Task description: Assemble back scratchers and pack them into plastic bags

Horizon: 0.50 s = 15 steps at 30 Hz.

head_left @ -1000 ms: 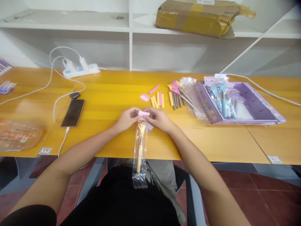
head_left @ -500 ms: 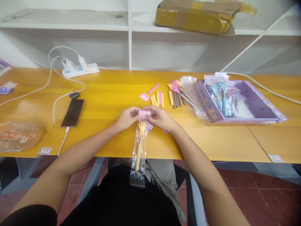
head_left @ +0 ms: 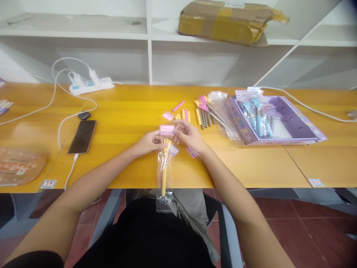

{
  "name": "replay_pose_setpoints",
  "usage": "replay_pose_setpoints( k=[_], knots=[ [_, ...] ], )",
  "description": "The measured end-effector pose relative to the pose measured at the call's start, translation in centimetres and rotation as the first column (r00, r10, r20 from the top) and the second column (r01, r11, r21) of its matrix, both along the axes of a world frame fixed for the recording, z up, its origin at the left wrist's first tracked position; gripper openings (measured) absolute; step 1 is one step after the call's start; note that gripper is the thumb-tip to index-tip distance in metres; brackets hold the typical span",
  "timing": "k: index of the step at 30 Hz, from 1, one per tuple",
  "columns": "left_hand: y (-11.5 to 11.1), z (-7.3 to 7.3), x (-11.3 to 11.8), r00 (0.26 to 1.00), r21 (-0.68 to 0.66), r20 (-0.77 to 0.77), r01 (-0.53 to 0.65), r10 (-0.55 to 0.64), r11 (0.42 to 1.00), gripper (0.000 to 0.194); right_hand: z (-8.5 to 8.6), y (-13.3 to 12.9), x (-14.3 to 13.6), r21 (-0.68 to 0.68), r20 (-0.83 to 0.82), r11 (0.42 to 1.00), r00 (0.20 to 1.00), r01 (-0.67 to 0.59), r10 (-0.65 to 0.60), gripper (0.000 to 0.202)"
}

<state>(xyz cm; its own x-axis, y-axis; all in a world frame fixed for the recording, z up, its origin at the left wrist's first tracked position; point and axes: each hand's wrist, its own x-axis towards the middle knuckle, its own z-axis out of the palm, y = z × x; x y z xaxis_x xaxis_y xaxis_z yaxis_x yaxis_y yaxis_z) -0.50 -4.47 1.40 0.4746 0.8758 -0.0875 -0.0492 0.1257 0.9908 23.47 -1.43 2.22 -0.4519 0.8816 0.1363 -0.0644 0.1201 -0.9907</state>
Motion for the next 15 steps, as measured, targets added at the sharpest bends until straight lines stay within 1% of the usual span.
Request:
replay_pose_setpoints(
  k=[1, 3, 6, 9, 10, 12, 15],
  knots=[
    [0.1, 0.1, 0.0, 0.998, -0.007, 0.038, -0.048, 0.048, 0.999, 0.062, 0.1, 0.1, 0.1, -0.043, 0.009, 0.998, 0.999, -0.042, 0.042, 0.050],
    [0.2, 0.2, 0.0, 0.978, -0.033, 0.130, -0.161, 0.164, 0.986, 0.055, 0.4, 0.2, 0.5, -0.143, 0.058, 0.975, 0.982, -0.170, 0.180, 0.054],
    [0.3, 0.3, 0.2, 0.923, -0.101, 0.226, -0.297, 0.313, 0.950, 0.053, 1.1, -0.3, 0.9, -0.264, 0.100, 0.907, 0.926, -0.328, 0.364, 0.059],
    [0.3, 0.3, 0.3, 0.873, -0.124, 0.266, -0.390, 0.409, 0.913, 0.055, 1.2, -0.8, 0.7, -0.327, 0.115, 0.839, 0.863, -0.435, 0.492, 0.053],
    [0.4, 0.4, 0.3, 0.863, -0.122, 0.273, -0.408, 0.425, 0.905, 0.055, 1.2, -0.9, 0.5, -0.335, 0.124, 0.825, 0.847, -0.454, 0.517, 0.051],
    [0.4, 0.4, 0.3, 0.850, -0.116, 0.299, -0.420, 0.435, 0.900, 0.056, 0.9, -0.8, 0.3, -0.327, 0.152, 0.828, 0.840, -0.455, 0.522, 0.048],
    [0.6, 0.5, 0.2, 0.855, -0.115, 0.344, -0.371, 0.388, 0.921, 0.056, 1.0, 0.1, 0.8, -0.248, 0.177, 0.885, 0.880, -0.394, 0.441, 0.050]
  ],
)
